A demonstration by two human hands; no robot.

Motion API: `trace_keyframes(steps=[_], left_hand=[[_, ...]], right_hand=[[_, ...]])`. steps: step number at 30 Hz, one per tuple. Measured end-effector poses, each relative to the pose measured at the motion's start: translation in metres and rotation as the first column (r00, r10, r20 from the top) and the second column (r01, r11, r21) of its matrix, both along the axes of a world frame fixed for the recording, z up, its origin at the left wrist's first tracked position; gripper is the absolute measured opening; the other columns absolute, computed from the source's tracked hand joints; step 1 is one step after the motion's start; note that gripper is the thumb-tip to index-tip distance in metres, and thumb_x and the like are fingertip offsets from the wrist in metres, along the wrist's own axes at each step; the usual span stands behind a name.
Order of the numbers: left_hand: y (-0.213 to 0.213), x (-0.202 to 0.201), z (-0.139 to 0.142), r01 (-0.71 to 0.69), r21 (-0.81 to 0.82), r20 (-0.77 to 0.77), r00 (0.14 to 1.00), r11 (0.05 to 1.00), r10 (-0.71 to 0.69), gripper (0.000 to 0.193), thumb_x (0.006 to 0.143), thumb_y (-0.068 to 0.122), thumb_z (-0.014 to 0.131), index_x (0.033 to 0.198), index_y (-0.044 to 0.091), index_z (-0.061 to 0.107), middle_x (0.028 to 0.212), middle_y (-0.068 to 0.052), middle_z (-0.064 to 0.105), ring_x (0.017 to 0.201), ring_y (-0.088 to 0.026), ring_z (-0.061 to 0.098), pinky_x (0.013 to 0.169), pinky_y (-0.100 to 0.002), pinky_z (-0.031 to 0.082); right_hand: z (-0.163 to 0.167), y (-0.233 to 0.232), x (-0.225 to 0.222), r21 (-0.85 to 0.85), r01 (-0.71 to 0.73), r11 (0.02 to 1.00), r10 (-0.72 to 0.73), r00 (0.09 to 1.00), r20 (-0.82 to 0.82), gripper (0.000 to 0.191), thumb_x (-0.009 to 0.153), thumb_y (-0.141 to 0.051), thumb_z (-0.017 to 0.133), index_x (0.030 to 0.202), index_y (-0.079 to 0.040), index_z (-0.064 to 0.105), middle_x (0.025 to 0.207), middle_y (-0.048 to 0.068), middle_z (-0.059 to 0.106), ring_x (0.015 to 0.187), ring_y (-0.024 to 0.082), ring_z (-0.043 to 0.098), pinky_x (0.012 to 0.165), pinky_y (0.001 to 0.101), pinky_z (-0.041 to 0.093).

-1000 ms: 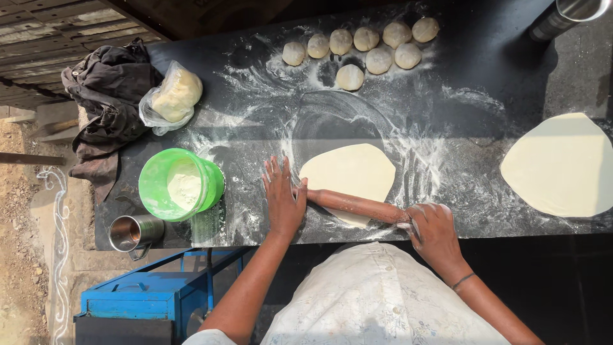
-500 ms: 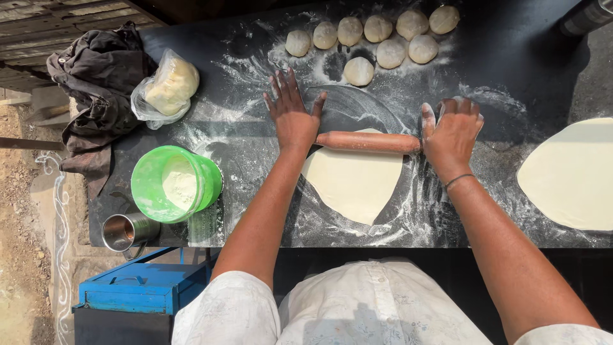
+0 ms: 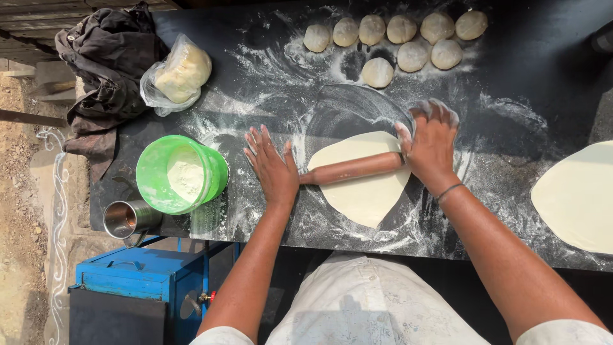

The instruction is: The person rolls dough balls into thin round flatbreads on a floured black stone counter using a wooden rolling pin. They dip each ball in flour from a green bowl, roll it flat, reposition and turn the dough while rolling, and set the finished disc aside with a stack of completed flatbreads.

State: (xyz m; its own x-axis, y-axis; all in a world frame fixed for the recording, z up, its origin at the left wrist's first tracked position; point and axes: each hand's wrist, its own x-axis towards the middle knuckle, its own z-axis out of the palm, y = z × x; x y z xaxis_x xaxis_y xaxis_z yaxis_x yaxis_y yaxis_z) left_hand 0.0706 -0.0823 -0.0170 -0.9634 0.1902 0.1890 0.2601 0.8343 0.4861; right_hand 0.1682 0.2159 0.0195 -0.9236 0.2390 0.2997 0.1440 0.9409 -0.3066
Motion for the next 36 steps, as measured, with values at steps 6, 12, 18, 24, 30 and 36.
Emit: trace_keyframes(steps=[6, 12, 18, 24, 30, 36], left_hand=[[0.022, -0.081, -0.001, -0.053, -0.111, 0.0, 0.999, 0.992, 0.054, 0.084, 0.104, 0.046, 0.055, 0.159, -0.006, 0.018, 0.165, -0.032, 0.018, 0.156, -0.044, 0.008, 0.126, -0.058, 0.004], [-0.028, 0.093, 0.015, 0.235, -0.06, 0.214, 0.952, 0.97, -0.218, 0.061, 0.109, 0.032, 0.044, 0.155, -0.007, 0.032, 0.166, -0.033, 0.023, 0.159, -0.05, 0.006, 0.127, -0.061, 0.007], [-0.009, 0.04, 0.004, 0.222, -0.04, 0.143, 0.966, 0.974, -0.214, 0.068, 0.108, 0.034, 0.046, 0.157, -0.009, 0.029, 0.166, -0.033, 0.021, 0.158, -0.049, 0.005, 0.127, -0.061, 0.004], [0.036, -0.06, -0.002, 0.01, -0.088, 0.034, 0.999, 0.996, -0.007, 0.09, 0.103, 0.049, 0.056, 0.158, -0.012, 0.018, 0.164, -0.036, 0.015, 0.153, -0.049, 0.004, 0.122, -0.061, 0.001], [0.006, 0.086, 0.019, 0.268, -0.117, 0.189, 0.951, 0.956, -0.243, 0.063, 0.106, 0.031, 0.048, 0.156, -0.006, 0.034, 0.166, -0.029, 0.024, 0.158, -0.05, 0.005, 0.127, -0.061, 0.003], [0.051, -0.01, 0.011, 0.216, -0.085, 0.124, 0.971, 0.973, -0.205, 0.077, 0.105, 0.043, 0.049, 0.158, -0.007, 0.026, 0.165, -0.033, 0.019, 0.157, -0.046, 0.005, 0.126, -0.058, 0.005]], right_hand=[[-0.012, 0.019, -0.079, -0.009, 0.04, 0.999, -0.038, 0.994, 0.102, 0.06, 0.107, -0.042, 0.061, 0.148, 0.0, 0.053, 0.157, 0.03, 0.04, 0.148, 0.044, 0.03, 0.127, 0.0585, 0.016], [0.007, -0.028, 0.105, -0.086, -0.004, 0.996, 0.024, 0.973, 0.228, 0.051, 0.106, -0.03, 0.042, 0.15, -0.005, 0.051, 0.165, 0.019, 0.037, 0.156, 0.045, 0.024, 0.127, 0.0617, 0.015], [-0.004, 0.0, 0.046, 0.026, -0.012, 1.0, 0.006, 0.975, 0.222, 0.054, 0.108, -0.031, 0.044, 0.153, -0.002, 0.05, 0.168, 0.02, 0.034, 0.157, 0.043, 0.022, 0.127, 0.0583, 0.016], [-0.023, 0.042, -0.058, -0.065, -0.019, 0.998, 0.028, 0.991, 0.128, 0.058, 0.109, -0.034, 0.048, 0.158, -0.004, 0.047, 0.168, 0.024, 0.028, 0.155, 0.042, 0.022, 0.124, 0.0581, 0.015], [0.005, 0.006, 0.098, -0.115, -0.013, 0.993, 0.032, 0.986, 0.162, 0.049, 0.106, -0.026, 0.041, 0.146, -0.002, 0.057, 0.16, 0.024, 0.042, 0.154, 0.047, 0.028, 0.127, 0.0604, 0.014], [-0.012, 0.046, 0.013, 0.016, 0.054, 0.998, -0.056, 0.978, 0.199, 0.052, 0.111, -0.029, 0.044, 0.154, 0.001, 0.048, 0.166, 0.024, 0.036, 0.157, 0.045, 0.026, 0.128, 0.0588, 0.015]])
